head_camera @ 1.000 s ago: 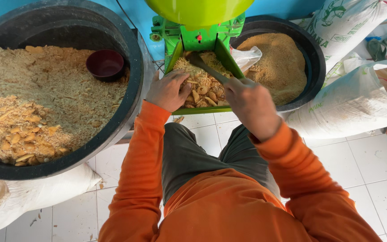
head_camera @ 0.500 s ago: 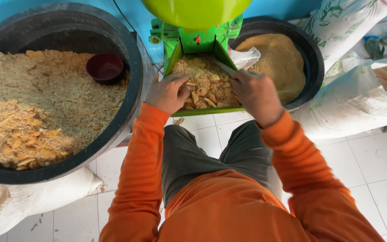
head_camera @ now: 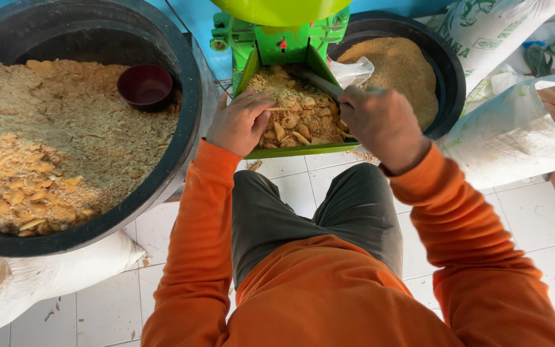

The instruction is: The person scoops cracked roasted pieces from a large black basin using a small dark bowl, empties them into a green tray, and feeds the material into the hopper of a green grinding machine, pushing it down with a metal scoop while ground powder collects in a basin beside the machine.

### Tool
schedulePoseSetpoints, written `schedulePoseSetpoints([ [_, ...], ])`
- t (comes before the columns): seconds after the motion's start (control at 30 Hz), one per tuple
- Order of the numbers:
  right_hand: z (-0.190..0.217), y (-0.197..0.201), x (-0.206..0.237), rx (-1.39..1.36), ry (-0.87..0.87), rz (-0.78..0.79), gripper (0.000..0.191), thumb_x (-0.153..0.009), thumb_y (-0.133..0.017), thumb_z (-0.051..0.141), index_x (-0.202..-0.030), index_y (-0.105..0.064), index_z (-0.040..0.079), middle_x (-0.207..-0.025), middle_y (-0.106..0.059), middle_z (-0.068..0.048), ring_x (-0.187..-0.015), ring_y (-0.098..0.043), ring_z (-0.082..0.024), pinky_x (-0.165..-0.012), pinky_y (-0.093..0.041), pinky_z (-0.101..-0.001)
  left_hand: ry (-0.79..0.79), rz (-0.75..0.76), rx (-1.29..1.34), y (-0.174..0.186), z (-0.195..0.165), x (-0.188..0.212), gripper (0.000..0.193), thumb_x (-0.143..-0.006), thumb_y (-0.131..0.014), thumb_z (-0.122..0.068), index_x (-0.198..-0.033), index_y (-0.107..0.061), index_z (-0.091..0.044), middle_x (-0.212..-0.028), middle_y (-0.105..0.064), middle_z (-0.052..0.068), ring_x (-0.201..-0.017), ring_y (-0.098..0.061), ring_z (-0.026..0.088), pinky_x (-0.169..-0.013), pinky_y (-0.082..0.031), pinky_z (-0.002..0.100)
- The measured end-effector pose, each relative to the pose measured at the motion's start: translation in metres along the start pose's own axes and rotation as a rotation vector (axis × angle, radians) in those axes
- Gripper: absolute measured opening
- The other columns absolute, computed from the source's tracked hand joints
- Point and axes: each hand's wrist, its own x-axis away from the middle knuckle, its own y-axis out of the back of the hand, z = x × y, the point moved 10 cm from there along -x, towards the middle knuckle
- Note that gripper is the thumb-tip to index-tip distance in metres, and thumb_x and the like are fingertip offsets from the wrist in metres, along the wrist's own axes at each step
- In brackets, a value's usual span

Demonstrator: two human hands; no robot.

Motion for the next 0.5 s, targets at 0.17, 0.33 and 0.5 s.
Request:
schedulePoseSetpoints([
  [0.17,-0.010,0.013,0.039,-0.030,-0.026,-0.114,0.004,-0.096,-0.068,0.010,-0.097,-0.071,0.006,-0.076,-0.066,-0.014,-0.066,-0.066,-0.031,-0.060,-0.054,-0.0397,0.060,-0.031,-0.009,-0.002,0.014,-0.002,0.024,-0.099,-0.063,-0.019,-0.121,-0.071,-0.013,-0.124,-0.073,0.007,-0.133,-0.058,0.032,-0.113,-0.030,0.069],
  [0.33,-0.021,-0.027,0.021,0.054,-0.053,-0.043,0.007,-0.099,-0.069,0.010,-0.096,-0.070,0.004,-0.071,-0.065,-0.013,-0.056,-0.064,-0.027,-0.052,-0.052,-0.0384,0.102,-0.041,0.000,-0.003,0.022,-0.002,0.020,-0.100,-0.062,-0.019,-0.117,-0.071,-0.011,-0.120,-0.075,0.008,-0.132,-0.058,0.035,-0.109,-0.027,0.076],
  [0.5,-0.033,-0.021,0.025,-0.043,-0.087,-0.087,0.011,-0.100,-0.068,0.009,-0.091,-0.072,0.004,-0.068,-0.066,-0.013,-0.056,-0.065,-0.026,-0.051,-0.052,-0.0375,0.126,0.022,-0.208,-0.007,0.029,-0.029,0.022,-0.103,-0.059,-0.024,-0.118,-0.072,-0.013,-0.117,-0.074,0.008,-0.133,-0.057,0.037,-0.110,-0.027,0.078],
])
